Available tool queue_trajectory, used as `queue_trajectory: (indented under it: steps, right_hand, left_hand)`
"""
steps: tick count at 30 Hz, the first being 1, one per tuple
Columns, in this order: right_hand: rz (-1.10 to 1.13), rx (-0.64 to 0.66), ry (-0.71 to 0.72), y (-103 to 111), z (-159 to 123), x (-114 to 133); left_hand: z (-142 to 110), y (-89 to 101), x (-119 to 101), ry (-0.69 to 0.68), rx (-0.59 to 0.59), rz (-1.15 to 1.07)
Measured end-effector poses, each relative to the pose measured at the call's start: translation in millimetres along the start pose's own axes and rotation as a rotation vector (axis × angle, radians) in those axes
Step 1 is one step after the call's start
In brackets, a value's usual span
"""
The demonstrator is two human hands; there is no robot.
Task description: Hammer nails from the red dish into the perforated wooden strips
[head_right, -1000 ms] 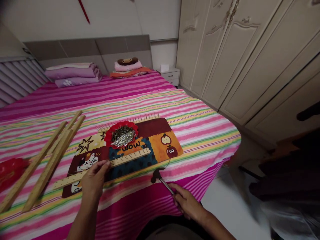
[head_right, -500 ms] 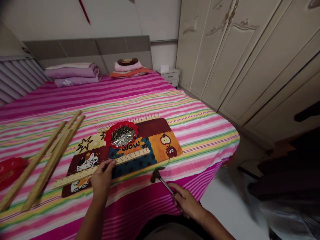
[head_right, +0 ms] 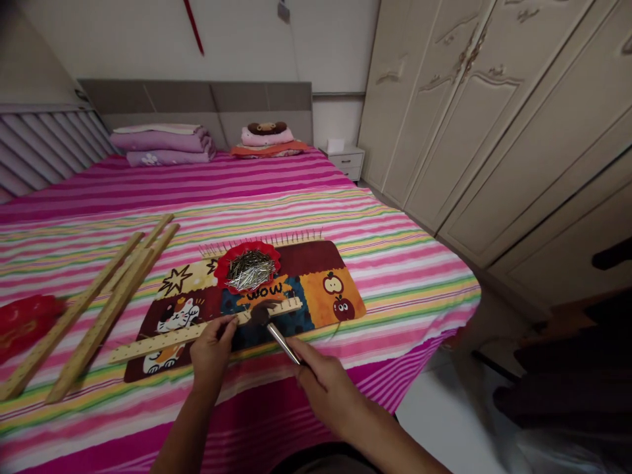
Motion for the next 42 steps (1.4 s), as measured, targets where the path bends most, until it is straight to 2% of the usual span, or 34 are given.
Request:
queue_trajectory:
  steps: [5, 9, 12, 16, 19, 21, 24, 26, 28, 31, 33, 36, 39, 42]
  right_hand:
    - [-0.235, 0.023, 0.219, -7, 36, 46]
    - [-0.353, 0.078, 0.198, -15, 52, 50]
    - [-0.359, 0.119, 0.161, -17, 49, 49]
    - [-0.247, 0.116, 0.134, -9, 24, 47]
    - [-0.111, 0.166, 0.085, -3, -2, 24]
    - [-0.056, 0.219, 0.003, -2, -17, -6]
    - [-0.028, 0.200, -0.073, 3, -34, -55]
    - [-0.001, 0.144, -0.115, 5, -41, -85]
    - [0.051, 0.070, -0.158, 5, -46, -110]
    - [0.241, -0.007, -0.277, -1, -49, -141]
    - [0.352, -0.010, -0.321, -8, -49, -153]
    - [0.391, -0.010, -0.314, -10, -48, -154]
    - [0.381, -0.008, -0.322, -7, -47, -147]
    - [0.373, -0.001, -0.318, -4, -46, -140]
  left_hand:
    - [-2, -0.6, -1, -0.015, -0.005, -0.042]
    - [-3, -1.4, 1, -0.024, -0.009, -0.026]
    - [-2, -1.0, 2, -0.031, -0.019, -0.001]
    - [-1, -1.3, 0, -0.056, -0.005, -0.025]
    - [-2, 1.2, -1, -0.059, 0.003, -0.029]
    - [-3, 5.7, -3, -0.067, 0.005, 0.003]
    - [2, 18.9, -12, -0.097, -0.042, 0.065]
    - [16, 27.7, -22, -0.117, -0.079, 0.111]
    - [37, 30.1, -35, -0.136, -0.068, 0.195]
    - [73, 17.8, -52, -0.134, 0.057, 0.426]
    - [93, 4.3, -57, -0.096, 0.149, 0.612]
    - [112, -13.7, -55, 0.008, 0.251, 0.800]
    - [120, -23.1, -50, 0.089, 0.297, 0.818]
    - [124, -21.3, -49, 0.101, 0.295, 0.776]
Point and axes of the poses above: each hand's wrist, its own z-axis towards the middle knuckle, its own y-axis out of the back of the hand, x = y × z, the point moved 6 cm from there along z, towards the middle knuckle, and after that the axes turned 12 degrees about x, right-handed, at the moved point
